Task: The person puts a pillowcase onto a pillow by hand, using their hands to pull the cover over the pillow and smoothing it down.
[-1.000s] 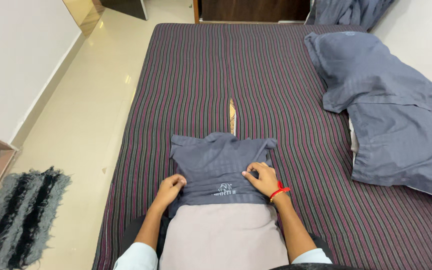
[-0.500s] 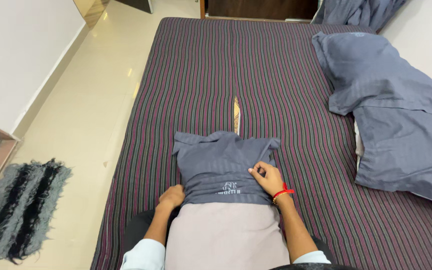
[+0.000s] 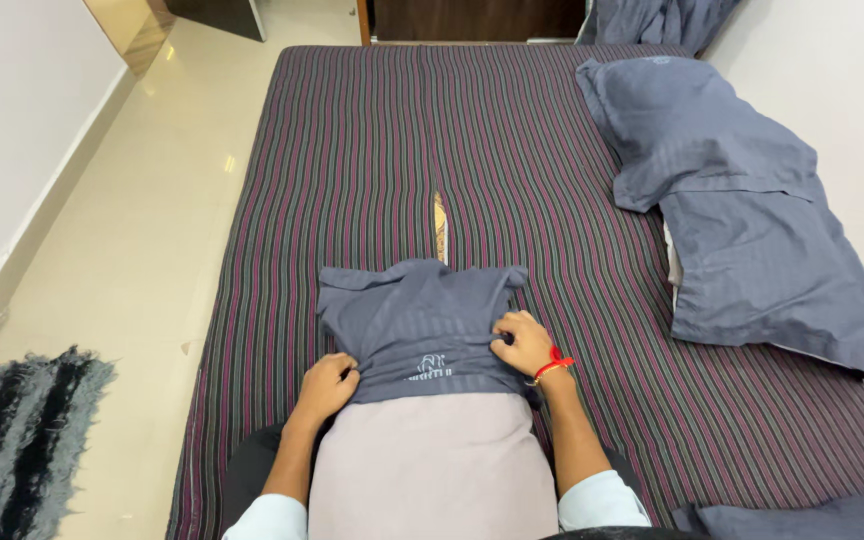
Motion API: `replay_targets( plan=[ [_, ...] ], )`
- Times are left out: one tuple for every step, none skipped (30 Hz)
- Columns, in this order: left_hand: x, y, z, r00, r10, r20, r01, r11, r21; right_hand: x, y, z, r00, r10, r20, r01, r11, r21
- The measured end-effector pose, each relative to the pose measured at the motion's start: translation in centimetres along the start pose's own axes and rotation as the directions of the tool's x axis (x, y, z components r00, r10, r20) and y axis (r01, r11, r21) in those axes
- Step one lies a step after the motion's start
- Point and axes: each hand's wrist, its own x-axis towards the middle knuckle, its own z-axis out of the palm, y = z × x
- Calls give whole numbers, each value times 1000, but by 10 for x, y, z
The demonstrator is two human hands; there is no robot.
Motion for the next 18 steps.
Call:
replay_targets(
  plan=[
    [-6,-8,1,997,-54,56,58,996,-71,3,0,0,999,9,34,-10,1000,24],
    [-9,-12,3,988,-104,115,120,983,-137,4,2,-1,998,16,68,-20,999,48],
    [-8,-13,4,987,-129,92,142,979,-147,4,5,-1,999,-12,49,6,993,117],
    [-9,-10,2,986,-154,69,163,974,-156,3,6,-3,999,-38,28,33,982,185],
    [-13,-3,-1,982,-184,46,190,967,-168,0,6,-4,998,-65,11,60,966,252],
    [-11,5,-6,981,-193,2,190,967,-169,-1,6,-4,999,-49,-1,48,975,216],
    [-3,14,-9,979,-201,-40,192,966,-171,-2,8,-5,999,-31,-12,33,983,178],
    [2,25,-11,975,-209,-81,193,966,-174,-3,10,-5,1000,-14,-24,17,990,140],
    [7,35,-12,982,-124,-141,100,982,-163,-1,12,-3,1000,1,-19,1,994,114],
    [11,43,-13,979,-37,-199,8,989,-146,2,14,2,1000,16,-14,-15,996,87],
    [14,47,-13,967,50,-250,-84,988,-126,-1,17,6,999,37,-10,-36,997,62],
    [15,51,-13,973,-1,-232,-36,987,-154,-9,21,6,992,100,81,-105,993,57],
    [16,52,-15,976,-49,-214,10,984,-177,-15,24,6,973,157,168,-168,984,51],
    [19,53,-17,976,-96,-195,57,979,-198,-21,26,6,944,211,255,-228,973,39],
    [21,54,-19,979,-112,-171,74,974,-214,-28,24,6,939,209,273,-245,964,106],
    [22,54,-22,981,-128,-147,92,969,-230,-34,21,6,935,204,289,-261,950,172],
    [20,56,-22,982,-147,-120,114,961,-250,-40,16,3,929,202,309,-280,931,233],
    [20,58,-22,987,-107,-120,75,966,-248,-42,9,-3,953,208,219,-256,942,219]
  ],
)
